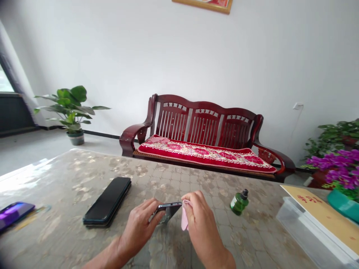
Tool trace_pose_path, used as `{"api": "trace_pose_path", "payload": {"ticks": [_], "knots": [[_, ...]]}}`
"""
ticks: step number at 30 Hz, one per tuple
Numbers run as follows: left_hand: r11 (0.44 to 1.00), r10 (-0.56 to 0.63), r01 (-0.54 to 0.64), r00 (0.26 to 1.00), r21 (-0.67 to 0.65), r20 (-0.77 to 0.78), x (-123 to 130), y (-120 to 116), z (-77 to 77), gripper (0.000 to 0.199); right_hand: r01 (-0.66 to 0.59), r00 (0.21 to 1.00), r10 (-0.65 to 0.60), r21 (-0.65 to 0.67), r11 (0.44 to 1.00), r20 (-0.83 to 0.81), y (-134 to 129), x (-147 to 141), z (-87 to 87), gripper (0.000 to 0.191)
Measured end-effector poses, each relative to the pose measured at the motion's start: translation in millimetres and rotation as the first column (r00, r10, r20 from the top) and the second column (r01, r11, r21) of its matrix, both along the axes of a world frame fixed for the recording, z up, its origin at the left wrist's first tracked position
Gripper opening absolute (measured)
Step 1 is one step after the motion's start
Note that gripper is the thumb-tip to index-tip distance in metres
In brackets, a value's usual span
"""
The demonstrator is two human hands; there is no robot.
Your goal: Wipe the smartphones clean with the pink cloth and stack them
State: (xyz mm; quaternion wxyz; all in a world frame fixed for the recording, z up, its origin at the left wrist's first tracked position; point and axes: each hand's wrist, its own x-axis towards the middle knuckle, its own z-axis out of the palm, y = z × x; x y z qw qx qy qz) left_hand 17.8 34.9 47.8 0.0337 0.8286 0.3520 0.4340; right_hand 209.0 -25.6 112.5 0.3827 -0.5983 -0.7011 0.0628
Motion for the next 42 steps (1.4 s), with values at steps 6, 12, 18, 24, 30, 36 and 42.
{"api": "trace_pose_path", "payload": {"ticks": [6, 12, 18, 24, 30, 36, 42], "knots": [[0.999, -0.028, 0.029, 1.0, -0.019, 0.01, 0.3, -2.0, 0.2, 0.02, 0.021, 0.995, -0.022, 0.006, 1.0, 0.099, 1.5, -3.4, 9.8, 0.017], [0.998, -0.058, 0.058, 0.998, -0.009, 0.023, 0.9, -2.7, 2.5, 0.02, -0.023, 0.986, 0.028, -0.034, 0.999, 0.162, 1.9, -8.0, 14.2, 0.015], [0.999, -0.036, 0.035, 0.999, 0.037, 0.026, 2.0, -3.3, 4.5, 0.033, -0.102, 0.974, 0.112, -0.063, 0.993, 0.197, 1.6, -13.6, 17.4, 0.021], [0.999, -0.039, 0.039, 0.999, 0.024, 0.016, 2.3, -4.6, 5.2, 0.034, -0.066, 0.976, 0.049, 0.071, 0.995, 0.213, 3.0, -14.2, 16.7, 0.024], [0.997, -0.074, 0.074, 0.997, -0.022, -0.012, 2.7, -6.8, 3.3, 0.028, -0.07, 0.959, 0.029, 0.14, 0.988, 0.281, 4.9, -12.7, 18.7, 0.027], [0.997, -0.076, 0.076, 0.997, -0.024, -0.013, 2.1, -7.7, 5.9, 0.031, -0.116, 0.932, 0.05, 0.165, 0.979, 0.36, 5.6, -12.1, 22.4, 0.027], [0.998, -0.061, 0.06, 0.998, -0.022, -0.025, 3.6, -6.4, 3.3, 0.03, -0.15, 0.917, 0.062, 0.197, 0.969, 0.393, 4.8, -11.2, 22.9, 0.027]]}}
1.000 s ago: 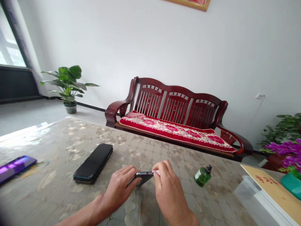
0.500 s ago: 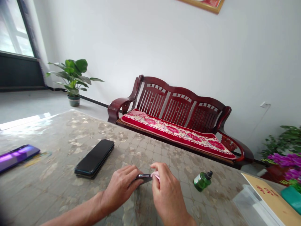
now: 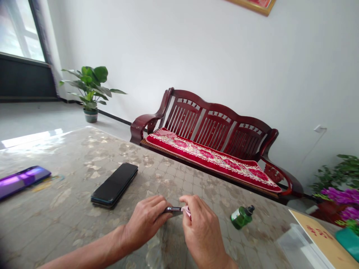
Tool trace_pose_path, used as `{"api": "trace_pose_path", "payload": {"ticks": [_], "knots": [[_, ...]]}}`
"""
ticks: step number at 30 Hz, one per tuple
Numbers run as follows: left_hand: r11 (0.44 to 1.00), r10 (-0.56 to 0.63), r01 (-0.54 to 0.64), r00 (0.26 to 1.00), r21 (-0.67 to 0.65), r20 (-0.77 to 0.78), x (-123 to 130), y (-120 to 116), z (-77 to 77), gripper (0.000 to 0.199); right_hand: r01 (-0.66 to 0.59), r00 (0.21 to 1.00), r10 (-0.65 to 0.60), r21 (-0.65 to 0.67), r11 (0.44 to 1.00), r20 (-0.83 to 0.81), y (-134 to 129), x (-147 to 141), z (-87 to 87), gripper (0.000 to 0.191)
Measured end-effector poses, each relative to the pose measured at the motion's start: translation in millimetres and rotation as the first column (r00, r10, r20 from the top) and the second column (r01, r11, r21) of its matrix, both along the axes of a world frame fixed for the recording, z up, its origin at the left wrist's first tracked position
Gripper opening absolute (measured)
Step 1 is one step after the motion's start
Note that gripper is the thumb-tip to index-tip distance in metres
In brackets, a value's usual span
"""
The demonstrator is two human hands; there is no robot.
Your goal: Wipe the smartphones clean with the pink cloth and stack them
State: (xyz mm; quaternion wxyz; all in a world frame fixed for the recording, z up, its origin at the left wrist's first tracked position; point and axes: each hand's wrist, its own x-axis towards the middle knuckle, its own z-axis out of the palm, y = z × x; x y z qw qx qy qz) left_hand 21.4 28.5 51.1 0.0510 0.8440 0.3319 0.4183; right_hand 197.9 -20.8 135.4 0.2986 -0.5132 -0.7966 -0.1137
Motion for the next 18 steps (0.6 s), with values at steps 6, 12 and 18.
{"api": "trace_pose_path", "payload": {"ticks": [6, 12, 18], "knots": [[1.0, 0.004, -0.004, 1.0, 0.002, 0.005, 0.2, -0.3, -0.1, 0.028, -0.011, 1.0, 0.011, 0.001, 1.0, 0.012, 1.4, -2.4, 0.2, 0.029], [1.0, 0.006, -0.006, 1.0, 0.027, 0.011, -0.6, -1.0, 2.8, 0.029, -0.031, 0.998, 0.031, 0.009, 0.999, 0.059, 3.0, -5.2, 1.1, 0.028], [0.999, -0.03, 0.03, 1.0, 0.02, 0.006, 0.2, -1.2, 1.6, 0.023, -0.057, 0.991, 0.046, 0.09, 0.994, 0.126, 3.5, -4.3, 3.2, 0.027]]}}
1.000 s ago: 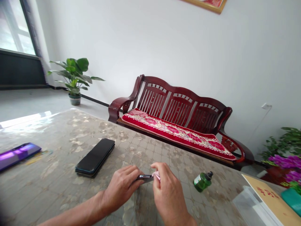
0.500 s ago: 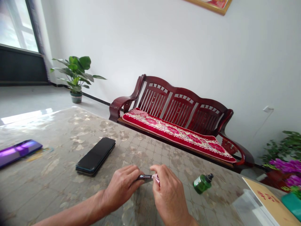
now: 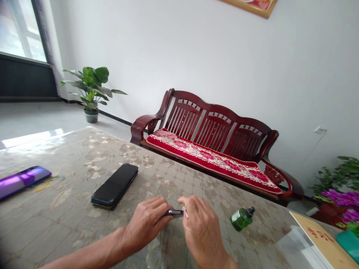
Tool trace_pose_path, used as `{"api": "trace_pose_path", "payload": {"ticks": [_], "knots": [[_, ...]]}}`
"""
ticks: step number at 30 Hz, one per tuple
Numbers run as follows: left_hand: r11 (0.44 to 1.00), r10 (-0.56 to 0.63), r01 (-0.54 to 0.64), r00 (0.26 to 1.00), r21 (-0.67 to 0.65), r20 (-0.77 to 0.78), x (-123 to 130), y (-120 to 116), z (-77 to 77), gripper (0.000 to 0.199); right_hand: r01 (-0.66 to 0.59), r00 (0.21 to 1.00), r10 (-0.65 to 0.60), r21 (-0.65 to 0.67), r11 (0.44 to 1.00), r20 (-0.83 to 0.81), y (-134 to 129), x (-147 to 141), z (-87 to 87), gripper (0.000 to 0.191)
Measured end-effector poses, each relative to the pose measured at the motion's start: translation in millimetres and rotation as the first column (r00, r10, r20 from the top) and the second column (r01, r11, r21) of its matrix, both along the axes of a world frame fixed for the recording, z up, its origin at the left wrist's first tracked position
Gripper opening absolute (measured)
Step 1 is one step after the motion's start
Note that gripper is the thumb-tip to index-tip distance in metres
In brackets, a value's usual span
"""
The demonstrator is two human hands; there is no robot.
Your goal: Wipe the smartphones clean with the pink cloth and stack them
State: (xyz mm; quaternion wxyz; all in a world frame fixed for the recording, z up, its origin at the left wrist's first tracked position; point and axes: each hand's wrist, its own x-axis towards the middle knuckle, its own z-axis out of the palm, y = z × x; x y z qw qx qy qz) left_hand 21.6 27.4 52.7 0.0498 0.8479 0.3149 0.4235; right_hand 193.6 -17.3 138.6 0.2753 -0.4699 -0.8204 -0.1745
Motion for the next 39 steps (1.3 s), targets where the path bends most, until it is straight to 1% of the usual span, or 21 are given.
{"api": "trace_pose_path", "payload": {"ticks": [4, 8, 15, 19, 24, 32, 39], "knots": [[1.0, 0.004, -0.004, 1.0, -0.013, -0.014, -0.2, -0.1, -0.3, 0.021, -0.027, 1.0, 0.027, 0.014, 1.0, 0.0, -1.8, 0.8, -0.4, 0.024], [0.999, 0.024, -0.024, 1.0, -0.031, -0.014, -0.8, 0.9, -1.4, 0.023, -0.026, 0.999, 0.026, 0.025, 0.999, -0.019, -3.1, 4.4, -3.1, 0.023], [1.0, 0.025, -0.025, 1.0, 0.003, -0.006, 0.7, 0.5, -0.8, 0.026, -0.053, 0.999, 0.053, 0.037, 0.998, 0.003, -1.5, 2.3, -6.3, 0.024], [0.999, 0.037, -0.037, 0.999, -0.004, -0.006, 0.0, 0.5, -1.0, 0.026, -0.069, 0.998, 0.068, 0.023, 0.997, 0.016, -0.6, 0.9, -5.6, 0.024], [1.0, 0.023, -0.024, 0.999, -0.015, -0.023, -0.6, 0.3, -1.1, 0.024, -0.067, 0.997, 0.066, 0.025, 0.997, 0.04, -1.7, 2.2, -5.5, 0.024], [0.999, 0.029, -0.028, 1.0, 0.019, -0.009, -0.2, 1.5, 1.5, 0.025, -0.063, 0.996, 0.061, 0.025, 0.998, 0.068, -1.8, 1.6, -10.6, 0.023], [0.999, 0.031, -0.031, 0.999, 0.024, -0.025, 0.2, 2.0, -0.6, 0.024, -0.029, 1.0, 0.028, 0.053, 0.998, 0.011, -1.8, -1.1, -14.0, 0.023]]}}
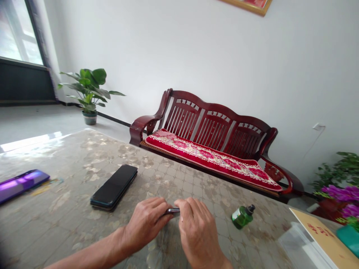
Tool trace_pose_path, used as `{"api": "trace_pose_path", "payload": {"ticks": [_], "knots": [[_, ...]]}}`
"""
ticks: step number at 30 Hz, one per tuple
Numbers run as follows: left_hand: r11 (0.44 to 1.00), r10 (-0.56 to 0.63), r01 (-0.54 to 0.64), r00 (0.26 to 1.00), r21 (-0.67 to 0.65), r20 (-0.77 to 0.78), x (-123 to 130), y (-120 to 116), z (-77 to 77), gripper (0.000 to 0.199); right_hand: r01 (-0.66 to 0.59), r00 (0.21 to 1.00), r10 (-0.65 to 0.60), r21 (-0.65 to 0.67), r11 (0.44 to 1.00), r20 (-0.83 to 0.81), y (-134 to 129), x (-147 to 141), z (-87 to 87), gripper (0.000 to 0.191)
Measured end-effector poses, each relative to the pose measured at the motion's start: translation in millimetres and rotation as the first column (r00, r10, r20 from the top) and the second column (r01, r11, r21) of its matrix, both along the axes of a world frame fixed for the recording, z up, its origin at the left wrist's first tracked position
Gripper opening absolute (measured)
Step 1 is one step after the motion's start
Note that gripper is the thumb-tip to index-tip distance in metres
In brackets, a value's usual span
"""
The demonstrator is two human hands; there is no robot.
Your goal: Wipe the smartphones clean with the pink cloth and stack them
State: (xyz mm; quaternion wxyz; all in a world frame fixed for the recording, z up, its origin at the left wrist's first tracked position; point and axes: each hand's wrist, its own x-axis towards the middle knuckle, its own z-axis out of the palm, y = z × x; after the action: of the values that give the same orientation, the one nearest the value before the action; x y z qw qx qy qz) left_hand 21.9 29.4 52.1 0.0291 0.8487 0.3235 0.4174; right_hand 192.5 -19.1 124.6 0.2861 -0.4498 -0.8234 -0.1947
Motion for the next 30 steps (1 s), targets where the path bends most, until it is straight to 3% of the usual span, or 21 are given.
{"api": "trace_pose_path", "payload": {"ticks": [17, 21, 25, 30], "knots": [[1.0, 0.0, 0.0, 1.0, -0.024, -0.022, -0.1, -0.5, -2.2, 0.022, 0.035, 0.999, -0.035, -0.03, 0.999, -0.011, -0.5, 1.8, 1.6, 0.022], [0.999, -0.012, 0.011, 1.0, -0.037, -0.01, 0.5, 0.8, -2.0, 0.023, 0.074, 0.997, -0.075, -0.036, 0.997, -0.019, 1.2, 9.2, 4.9, 0.019], [1.0, 0.007, -0.007, 1.0, -0.02, 0.021, -0.5, 3.4, -0.8, 0.024, 0.104, 0.985, -0.106, -0.022, 0.994, -0.139, 3.9, 17.9, 10.7, 0.012], [1.0, 0.024, -0.024, 1.0, -0.005, 0.015, -2.0, 4.1, -1.3, 0.024, 0.233, 0.964, -0.228, 0.021, 0.972, -0.135, 16.3, 28.4, 18.8, 0.026]]}}
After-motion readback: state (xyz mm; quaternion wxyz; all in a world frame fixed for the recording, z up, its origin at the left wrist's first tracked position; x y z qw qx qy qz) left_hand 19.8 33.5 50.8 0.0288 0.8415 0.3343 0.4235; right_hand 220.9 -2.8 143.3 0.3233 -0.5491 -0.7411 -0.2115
